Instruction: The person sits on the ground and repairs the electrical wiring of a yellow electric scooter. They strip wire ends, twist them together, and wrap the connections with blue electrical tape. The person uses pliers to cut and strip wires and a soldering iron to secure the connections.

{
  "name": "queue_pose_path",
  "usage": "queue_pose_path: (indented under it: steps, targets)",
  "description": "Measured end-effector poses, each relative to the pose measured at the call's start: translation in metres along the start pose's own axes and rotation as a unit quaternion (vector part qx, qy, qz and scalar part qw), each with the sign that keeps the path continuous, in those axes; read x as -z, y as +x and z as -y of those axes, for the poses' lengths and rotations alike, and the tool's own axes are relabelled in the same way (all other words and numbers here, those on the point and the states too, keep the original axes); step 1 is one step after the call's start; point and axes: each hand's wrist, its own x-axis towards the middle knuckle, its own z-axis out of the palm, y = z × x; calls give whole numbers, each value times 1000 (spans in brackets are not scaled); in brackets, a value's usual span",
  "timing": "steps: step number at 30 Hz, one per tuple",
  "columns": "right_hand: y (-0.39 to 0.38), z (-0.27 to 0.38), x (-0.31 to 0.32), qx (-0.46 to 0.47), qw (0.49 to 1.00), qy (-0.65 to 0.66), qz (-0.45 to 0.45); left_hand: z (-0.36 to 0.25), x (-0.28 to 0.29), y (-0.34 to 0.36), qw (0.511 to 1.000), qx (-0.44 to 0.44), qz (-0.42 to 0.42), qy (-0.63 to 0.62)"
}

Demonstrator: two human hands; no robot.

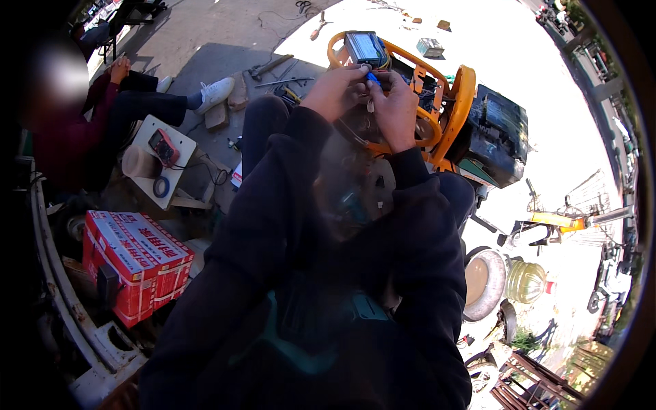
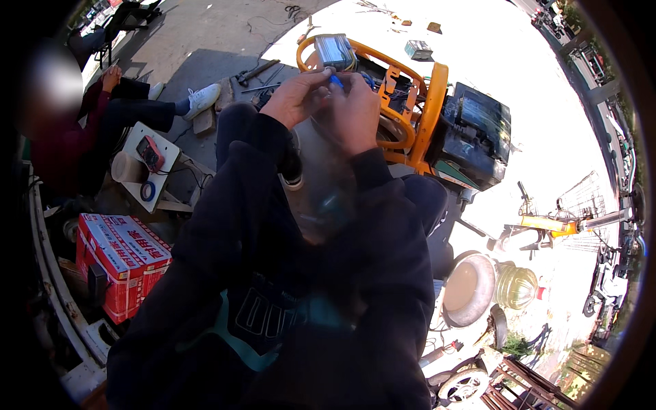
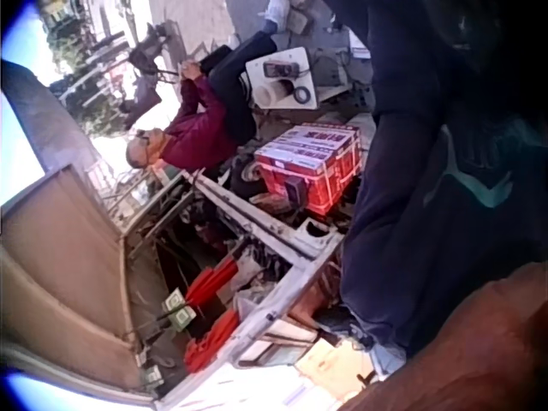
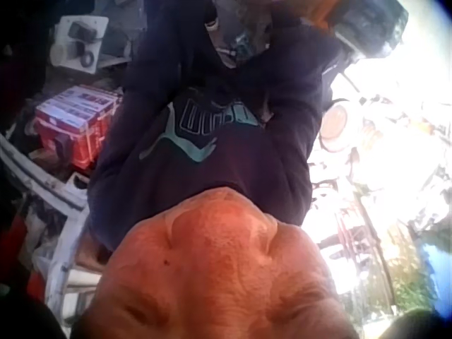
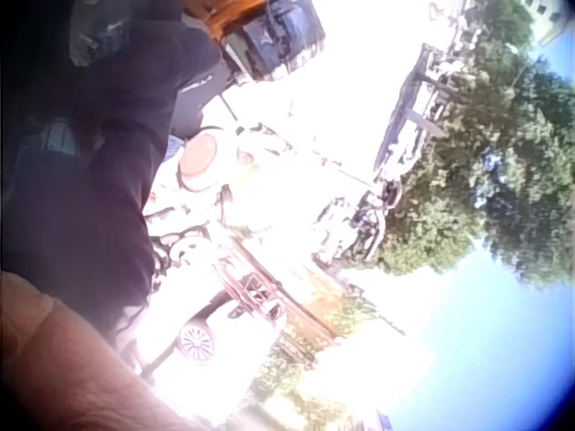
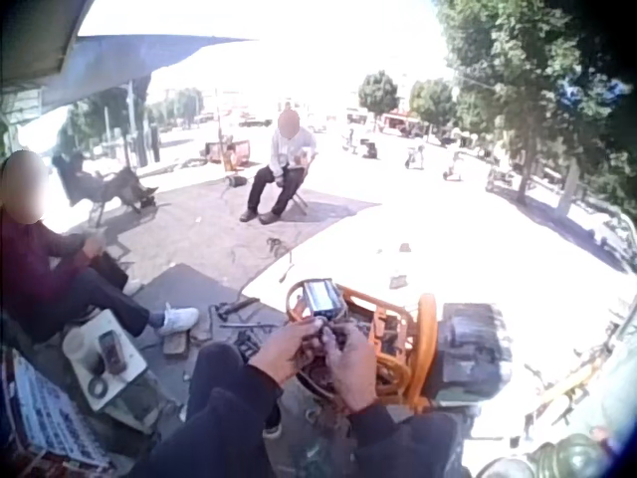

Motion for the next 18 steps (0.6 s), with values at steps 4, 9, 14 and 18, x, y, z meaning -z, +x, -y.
queue_pose_path:
  steps: [4,9,14,18]
  targets:
    - [5,8,8,35,995,-90,12,13,39,36,979,-113,78,148]
    - [13,16,7,31,977,-209,40,21,52,60,942,-189,75,268]
    - [14,18,-2,34,965,-259,32,12,48,73,985,-95,33,139]
    - [19,16,-1,43,975,-215,31,18,59,60,949,-156,80,261]
